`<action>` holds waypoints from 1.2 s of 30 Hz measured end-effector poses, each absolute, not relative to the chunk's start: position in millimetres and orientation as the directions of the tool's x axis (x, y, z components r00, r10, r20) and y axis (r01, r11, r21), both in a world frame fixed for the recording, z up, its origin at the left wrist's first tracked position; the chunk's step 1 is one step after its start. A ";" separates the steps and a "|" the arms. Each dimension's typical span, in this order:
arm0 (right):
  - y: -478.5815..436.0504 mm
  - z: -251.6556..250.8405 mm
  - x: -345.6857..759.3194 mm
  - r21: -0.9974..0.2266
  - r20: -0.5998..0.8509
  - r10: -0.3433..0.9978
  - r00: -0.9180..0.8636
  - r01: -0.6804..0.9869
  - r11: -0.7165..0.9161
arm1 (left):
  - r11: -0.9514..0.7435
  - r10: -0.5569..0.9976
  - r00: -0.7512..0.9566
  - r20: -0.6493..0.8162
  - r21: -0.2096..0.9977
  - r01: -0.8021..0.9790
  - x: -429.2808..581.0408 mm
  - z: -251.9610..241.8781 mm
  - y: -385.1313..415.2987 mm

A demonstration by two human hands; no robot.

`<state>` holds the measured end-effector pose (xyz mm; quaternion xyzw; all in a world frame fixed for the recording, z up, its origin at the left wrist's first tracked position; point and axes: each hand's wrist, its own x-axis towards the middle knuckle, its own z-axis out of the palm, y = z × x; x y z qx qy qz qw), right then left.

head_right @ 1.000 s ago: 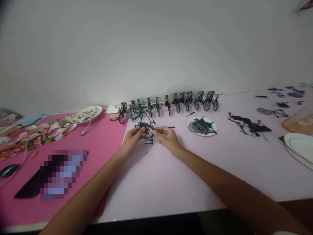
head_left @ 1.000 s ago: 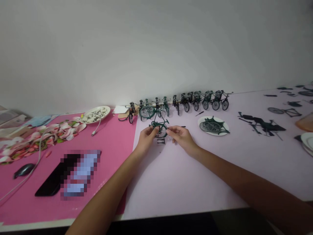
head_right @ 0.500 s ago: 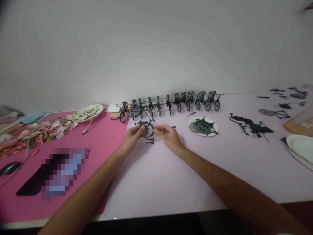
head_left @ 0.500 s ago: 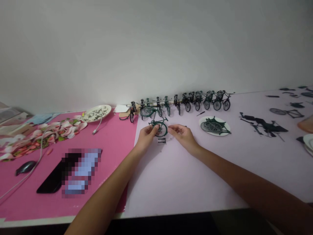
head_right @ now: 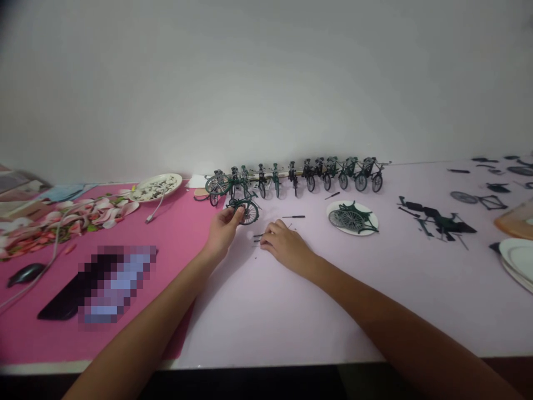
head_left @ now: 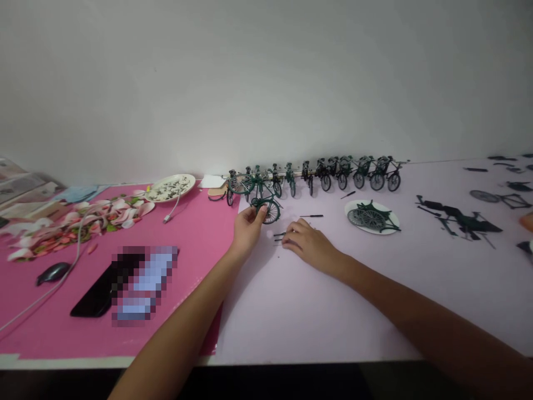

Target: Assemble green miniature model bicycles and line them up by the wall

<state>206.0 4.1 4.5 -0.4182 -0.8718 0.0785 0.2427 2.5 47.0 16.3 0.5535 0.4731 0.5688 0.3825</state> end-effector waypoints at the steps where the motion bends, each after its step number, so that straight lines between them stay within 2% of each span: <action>1: 3.8 5.4 205.4 -0.302 0.345 0.768 -0.539 0.711 0.635 | -0.272 0.954 -0.105 0.282 0.957 0.099 2.2 16.2 47.2; 8: -2.1 1.3 201.2 -0.010 0.335 0.733 -0.592 0.775 0.631 | -0.314 0.940 -0.107 0.323 0.945 0.092 2.8 19.4 44.9; 14: -9.0 1.0 201.3 0.072 0.324 0.727 -0.605 0.782 0.619 | -0.308 0.941 -0.108 0.320 0.945 0.113 3.3 24.0 42.2; 17: -9.9 7.9 202.7 -0.012 0.308 0.726 -0.615 0.760 0.650 | -0.306 0.942 -0.108 0.319 0.945 0.118 3.1 24.6 41.5; 23: -8.0 13.7 205.7 -0.442 0.312 0.762 -0.568 0.623 0.645 | -0.300 0.946 -0.094 0.311 0.947 0.119 2.7 22.3 42.0; 25: -4.2 8.9 206.1 -0.532 0.347 0.764 -0.544 0.557 0.638 | -0.302 0.945 -0.089 0.313 0.946 0.122 2.4 21.2 42.8; 32: 9.2 -0.4 209.0 -0.579 0.384 0.800 -0.462 0.555 0.598 | -0.293 0.948 -0.096 0.303 0.950 0.104 2.0 21.8 41.5; 36: 5.3 9.8 207.8 -0.679 0.354 0.830 -0.430 0.493 0.545 | -0.269 0.959 -0.078 0.273 0.961 0.061 3.0 21.4 40.8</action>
